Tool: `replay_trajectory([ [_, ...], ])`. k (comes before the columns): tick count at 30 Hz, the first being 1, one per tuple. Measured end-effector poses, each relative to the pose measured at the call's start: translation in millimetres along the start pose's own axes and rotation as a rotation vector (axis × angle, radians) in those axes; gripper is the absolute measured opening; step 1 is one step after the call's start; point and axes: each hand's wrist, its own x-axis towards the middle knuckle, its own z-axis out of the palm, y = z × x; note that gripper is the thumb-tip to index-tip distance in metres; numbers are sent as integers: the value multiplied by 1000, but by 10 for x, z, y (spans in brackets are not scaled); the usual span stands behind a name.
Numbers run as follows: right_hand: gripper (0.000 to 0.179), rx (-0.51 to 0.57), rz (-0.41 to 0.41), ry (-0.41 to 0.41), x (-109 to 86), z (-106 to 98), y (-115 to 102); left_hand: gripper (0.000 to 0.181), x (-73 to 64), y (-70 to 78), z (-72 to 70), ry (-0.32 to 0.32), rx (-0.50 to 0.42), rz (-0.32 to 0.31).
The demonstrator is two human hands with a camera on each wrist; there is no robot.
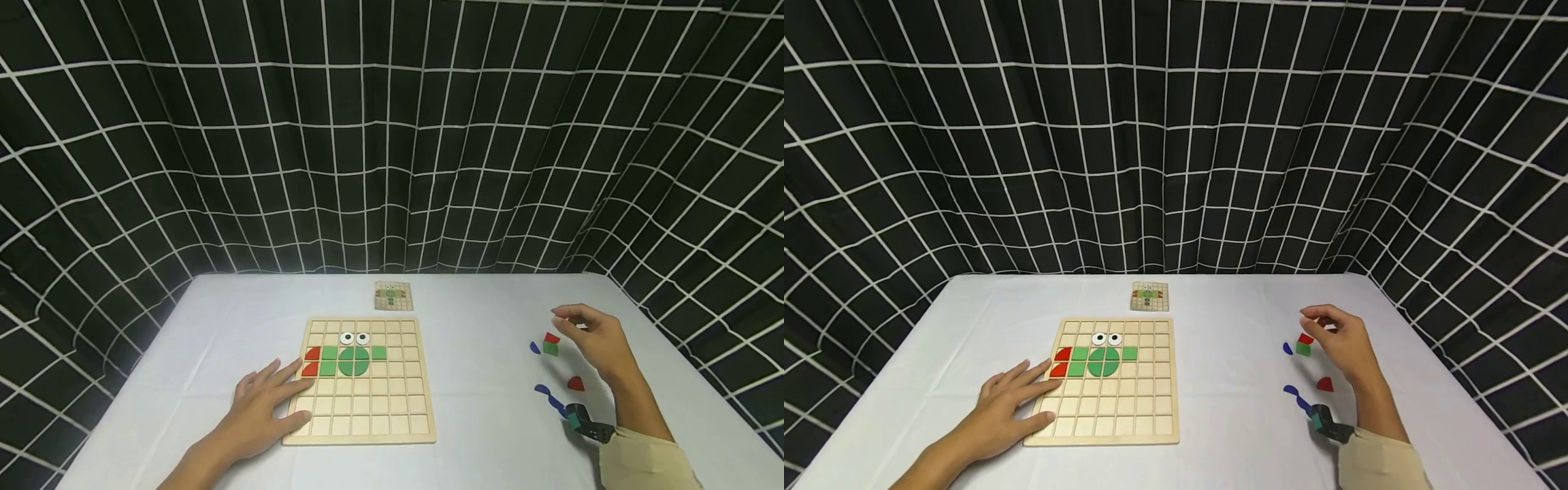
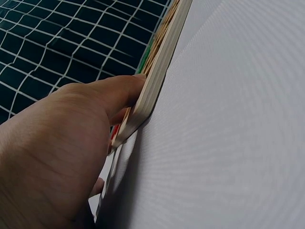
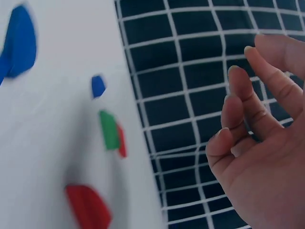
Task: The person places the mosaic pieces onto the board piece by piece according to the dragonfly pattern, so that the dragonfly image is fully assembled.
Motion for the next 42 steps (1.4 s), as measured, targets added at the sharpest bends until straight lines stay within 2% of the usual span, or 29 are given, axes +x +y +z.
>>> replay_trajectory([
  [8,42,43,194,-73,3,12,313,50,8,11,-18,-5,-2,2],
  [13,41,40,259,-163,-3,10,468,51,1,13,-16,-13,6,-4],
  [20,27,-105,199,-207,-8,62,534,52,2,17,-17,-24,6,-9],
  [26,32,-189,201,-255,33,110,511,51,2,3,-17,-8,6,0],
  [34,33,-241,210,-276,41,133,540,51,3,-1,-18,-4,10,0],
  [37,29,-236,198,-254,32,135,541,51,0,-2,-14,-6,10,-3],
  [42,17,-220,190,-148,-1,141,539,51,-3,6,-10,-4,6,-2],
])
